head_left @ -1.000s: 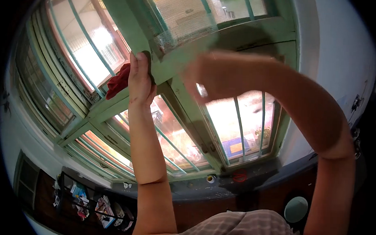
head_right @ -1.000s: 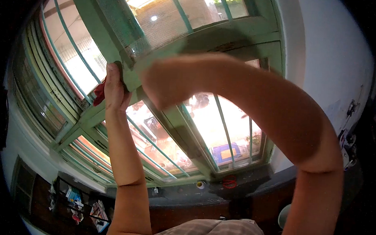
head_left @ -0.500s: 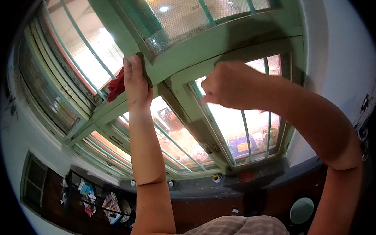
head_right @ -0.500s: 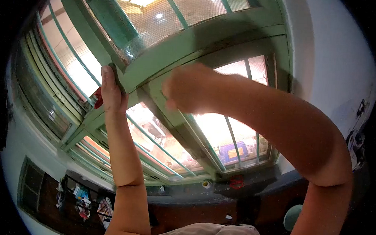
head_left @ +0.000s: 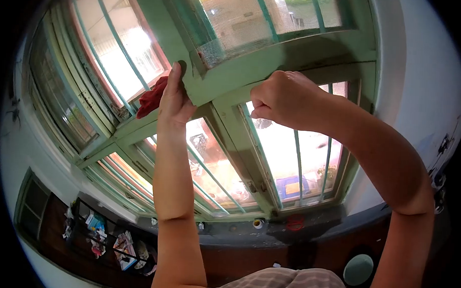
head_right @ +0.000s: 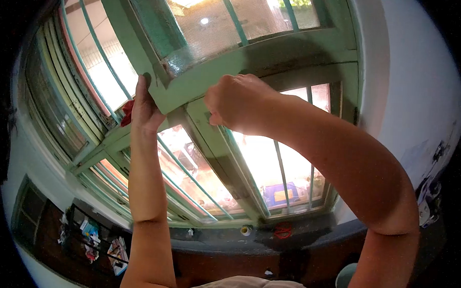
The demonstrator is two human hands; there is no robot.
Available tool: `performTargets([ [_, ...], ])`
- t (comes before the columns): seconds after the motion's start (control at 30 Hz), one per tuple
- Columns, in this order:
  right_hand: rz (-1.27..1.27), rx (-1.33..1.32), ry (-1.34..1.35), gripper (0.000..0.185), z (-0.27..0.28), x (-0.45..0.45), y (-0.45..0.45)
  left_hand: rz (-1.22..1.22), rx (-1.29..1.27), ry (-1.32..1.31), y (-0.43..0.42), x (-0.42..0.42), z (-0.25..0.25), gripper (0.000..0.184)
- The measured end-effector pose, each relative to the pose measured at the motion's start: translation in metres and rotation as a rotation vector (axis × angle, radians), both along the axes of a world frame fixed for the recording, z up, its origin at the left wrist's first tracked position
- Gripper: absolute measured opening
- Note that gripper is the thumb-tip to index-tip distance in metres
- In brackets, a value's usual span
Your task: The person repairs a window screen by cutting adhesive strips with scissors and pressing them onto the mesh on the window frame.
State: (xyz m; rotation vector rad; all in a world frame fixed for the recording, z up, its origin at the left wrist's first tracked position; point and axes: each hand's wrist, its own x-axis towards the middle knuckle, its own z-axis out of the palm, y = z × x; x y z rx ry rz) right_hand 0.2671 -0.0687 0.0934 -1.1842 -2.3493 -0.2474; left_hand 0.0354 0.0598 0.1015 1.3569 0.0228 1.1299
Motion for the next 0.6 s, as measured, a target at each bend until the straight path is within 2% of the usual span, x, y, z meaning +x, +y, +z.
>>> performTargets([
  [0.07,-0.014,0.059,-0.014,0.025,0.0,-0.001,-0.003,-0.106,-0.005,-0.029,0.003,0.001,0.001,0.051],
  [0.2,-0.078,-0.017,-0.071,0.028,0.004,-0.004,-0.011,-0.311,-0.012,-0.053,0.008,0.003,0.004,0.054],
  [0.37,-0.118,-0.014,-0.11,0.027,0.007,-0.004,-0.019,-0.348,0.006,-0.044,0.023,-0.002,0.002,0.053],
  [0.6,-0.112,0.103,0.015,0.023,-0.006,0.009,-0.011,-0.359,-0.006,-0.085,0.016,0.006,0.001,0.052],
])
